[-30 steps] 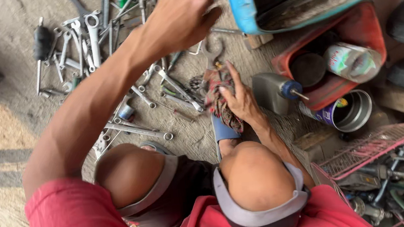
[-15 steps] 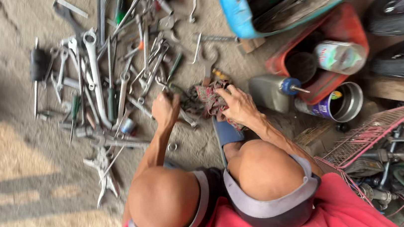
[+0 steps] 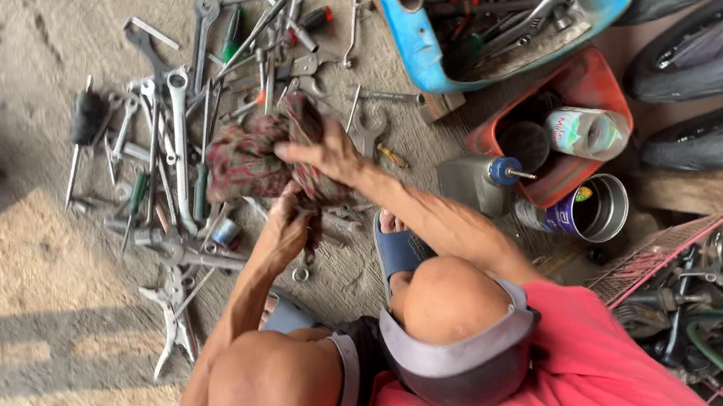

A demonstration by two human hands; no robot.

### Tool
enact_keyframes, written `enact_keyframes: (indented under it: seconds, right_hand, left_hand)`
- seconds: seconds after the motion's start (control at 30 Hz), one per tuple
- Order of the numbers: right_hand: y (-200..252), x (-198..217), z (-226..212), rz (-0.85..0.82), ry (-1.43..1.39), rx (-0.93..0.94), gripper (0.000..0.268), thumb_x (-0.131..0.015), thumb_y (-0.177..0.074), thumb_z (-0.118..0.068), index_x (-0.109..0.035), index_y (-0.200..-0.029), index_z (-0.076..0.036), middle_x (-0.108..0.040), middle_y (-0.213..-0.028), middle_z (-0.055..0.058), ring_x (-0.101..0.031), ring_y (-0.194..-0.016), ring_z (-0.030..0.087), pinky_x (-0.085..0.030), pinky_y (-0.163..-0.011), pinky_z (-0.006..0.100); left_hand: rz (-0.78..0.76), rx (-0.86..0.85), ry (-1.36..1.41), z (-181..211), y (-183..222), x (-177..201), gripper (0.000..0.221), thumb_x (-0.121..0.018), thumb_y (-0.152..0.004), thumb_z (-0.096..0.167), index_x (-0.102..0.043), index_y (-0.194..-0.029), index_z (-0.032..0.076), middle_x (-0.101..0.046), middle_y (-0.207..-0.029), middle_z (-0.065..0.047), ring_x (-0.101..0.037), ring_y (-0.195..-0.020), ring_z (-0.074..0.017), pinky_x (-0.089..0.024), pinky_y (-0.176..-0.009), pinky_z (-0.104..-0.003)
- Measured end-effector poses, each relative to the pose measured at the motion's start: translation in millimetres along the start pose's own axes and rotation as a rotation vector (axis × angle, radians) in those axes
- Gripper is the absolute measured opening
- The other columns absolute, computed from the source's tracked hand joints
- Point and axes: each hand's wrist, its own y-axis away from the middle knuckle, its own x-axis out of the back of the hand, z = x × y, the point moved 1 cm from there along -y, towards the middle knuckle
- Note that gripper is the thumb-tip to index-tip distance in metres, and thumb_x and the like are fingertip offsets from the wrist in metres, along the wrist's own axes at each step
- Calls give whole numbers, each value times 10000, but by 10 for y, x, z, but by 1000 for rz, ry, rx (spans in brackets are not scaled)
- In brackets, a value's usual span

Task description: The person sits on the floor and wipes various metal hand tools with a patterned cloth. They pick up wrenches, pliers, and screwdrivers one by one, wipe them, and place them into a blue plastic bin. The process is repeated for multiple tools.

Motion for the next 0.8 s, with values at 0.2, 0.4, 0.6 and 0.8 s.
enact_keyframes:
  seconds: [0.2,0.4,0.6,0.8]
  right_hand:
    - [-589,-76,-150,-32,65,3,521,-764,-881,-501,-731,-1185,-80,-771,-1161,109,-703,-1079,263,-567,-998,446]
    - [-304,-108,-341,-57,-856,-230,673,-670,-829,-714,-695,-1141,-117,-729,-1112,62,-682,-1045,222,-560,-925,431]
    - [-97,-476,-365,30,-180,-242,586,-791,-825,-543,-619,-1152,-89,-681,-1183,85,-645,-1121,237,-520,-927,418]
    - [-190,-495,-381,130,-469,-112,659,-829,-741,-428,-558,-1260,-127,-655,-1132,73,-670,-1011,245,-597,-865,447]
  left_hand:
    - [226,27,292,227,415,62,246,-530,-1123,239,-545,-1003,25,-401,-624,41,-348,-470,-63,-254,-402,-254]
    - [535,-98,94,363,392,336,425,-482,-1138,345,-717,-1021,10,-450,-600,61,-358,-472,-59,-247,-420,-268]
    - [758,-461,-923,320,162,107,275,-484,-1104,194,-651,-1076,-23,-596,-598,-125,-550,-457,-245,-400,-427,-401]
    - [754,-432,-640,69,74,104,193,-538,-1085,158,-624,-991,14,-610,-626,-204,-624,-517,-328,-451,-492,-469]
